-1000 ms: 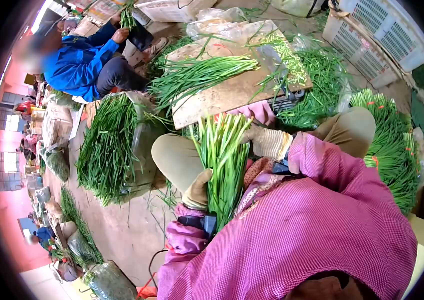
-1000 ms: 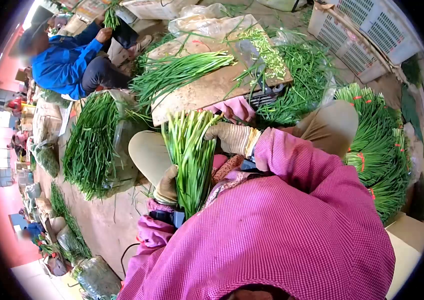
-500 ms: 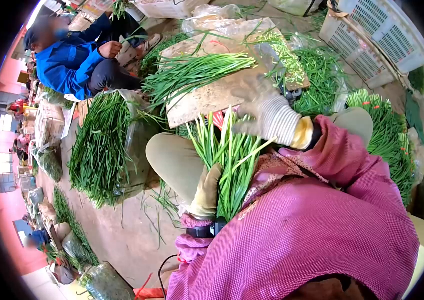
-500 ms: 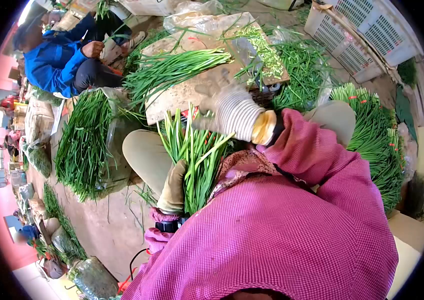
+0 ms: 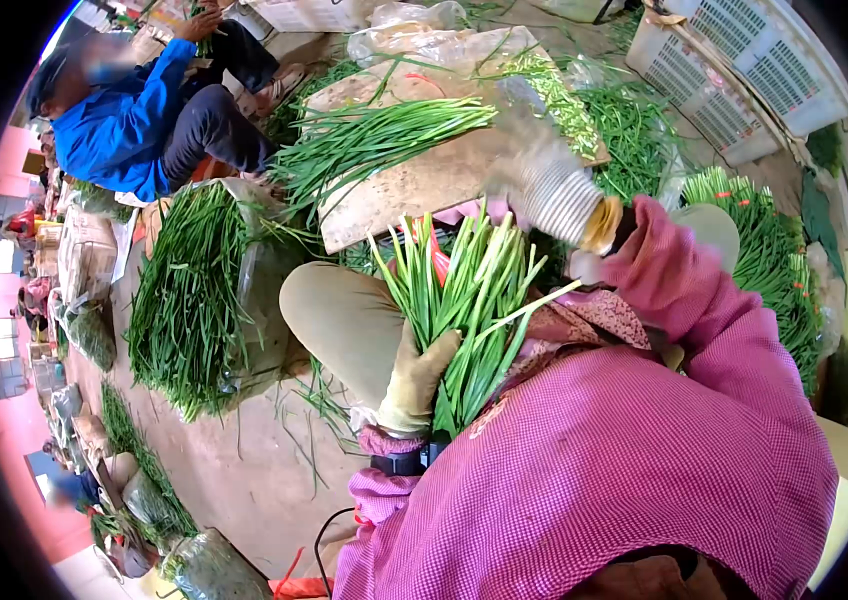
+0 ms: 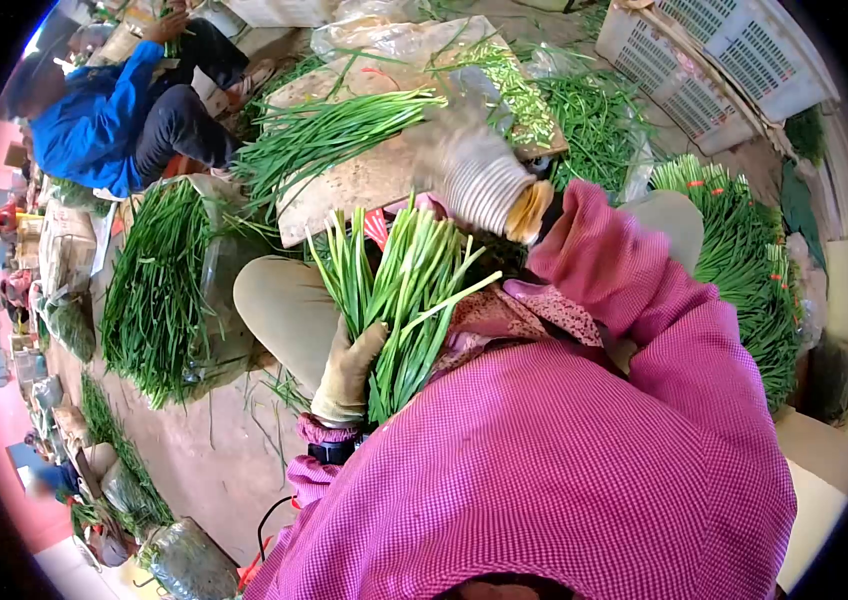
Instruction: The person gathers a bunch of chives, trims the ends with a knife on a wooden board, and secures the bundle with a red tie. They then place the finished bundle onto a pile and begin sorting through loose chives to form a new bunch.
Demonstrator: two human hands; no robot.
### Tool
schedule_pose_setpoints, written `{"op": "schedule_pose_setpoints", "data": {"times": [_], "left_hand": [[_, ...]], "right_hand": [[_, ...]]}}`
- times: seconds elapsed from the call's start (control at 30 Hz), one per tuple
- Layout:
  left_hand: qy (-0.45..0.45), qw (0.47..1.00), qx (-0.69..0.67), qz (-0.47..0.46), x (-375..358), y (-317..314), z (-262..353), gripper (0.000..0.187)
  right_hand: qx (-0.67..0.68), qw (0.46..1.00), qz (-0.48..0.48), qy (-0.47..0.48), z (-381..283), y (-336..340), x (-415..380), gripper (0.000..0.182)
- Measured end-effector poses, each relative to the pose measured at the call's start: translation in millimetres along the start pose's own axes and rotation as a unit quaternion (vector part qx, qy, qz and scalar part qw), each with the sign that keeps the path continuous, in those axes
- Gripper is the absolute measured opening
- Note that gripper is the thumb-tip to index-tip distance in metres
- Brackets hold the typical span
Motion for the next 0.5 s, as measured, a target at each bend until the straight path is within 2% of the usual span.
{"op": "schedule_pose_setpoints", "data": {"times": [0.07,0.13,0.23,0.3,0.33,0.37,0.4,0.43,0.47,0.5], "left_hand": [[-0.008,1.0,-0.015,-0.008,0,-3,0,0.056],[-0.007,1.0,0.02,0.005,0,0,-1,0.056],[-0.014,0.999,0.03,0.007,-1,-2,2,0.055],[-0.005,0.999,0.05,0.018,-2,-2,1,0.055],[-0.015,0.999,0.037,0.025,-2,0,-1,0.053],[-0.025,0.999,0.025,0.033,-2,2,-1,0.051],[-0.027,0.999,0.026,0.033,-2,4,-1,0.051],[-0.017,0.998,0.046,0.045,-2,7,-3,0.051],[-0.006,0.996,0.064,0.055,-2,9,-4,0.052],[-0.015,0.998,0.04,0.054,-1,6,-5,0.049]], "right_hand": [[-0.006,0.985,0.173,-0.023,50,1,5,0.015],[-0.072,0.963,0.067,-0.252,108,13,16,0.018],[-0.129,0.945,0.075,-0.292,132,55,6,0.022],[0.034,0.902,0.261,-0.341,159,90,-21,0.029],[0.087,0.89,0.26,-0.364,174,95,-26,0.032],[-0.022,0.928,0.158,-0.336,191,75,-12,0.034],[-0.132,0.944,0.053,-0.299,187,62,1,0.036],[-0.073,0.95,-0.042,-0.302,187,34,5,0.037],[-0.014,0.943,-0.138,-0.302,159,20,3,0.038],[0.064,0.954,-0.149,-0.25,132,13,1,0.038]]}}
Point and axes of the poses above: each hand's wrist, its own x-axis towards the middle knuckle, its own y-axis out of the back of the hand, z = x × y, the point moved 7 cm from there along x, towards the middle knuckle, and after that the axes turned 12 degrees about -z, right-handed, at the moved point
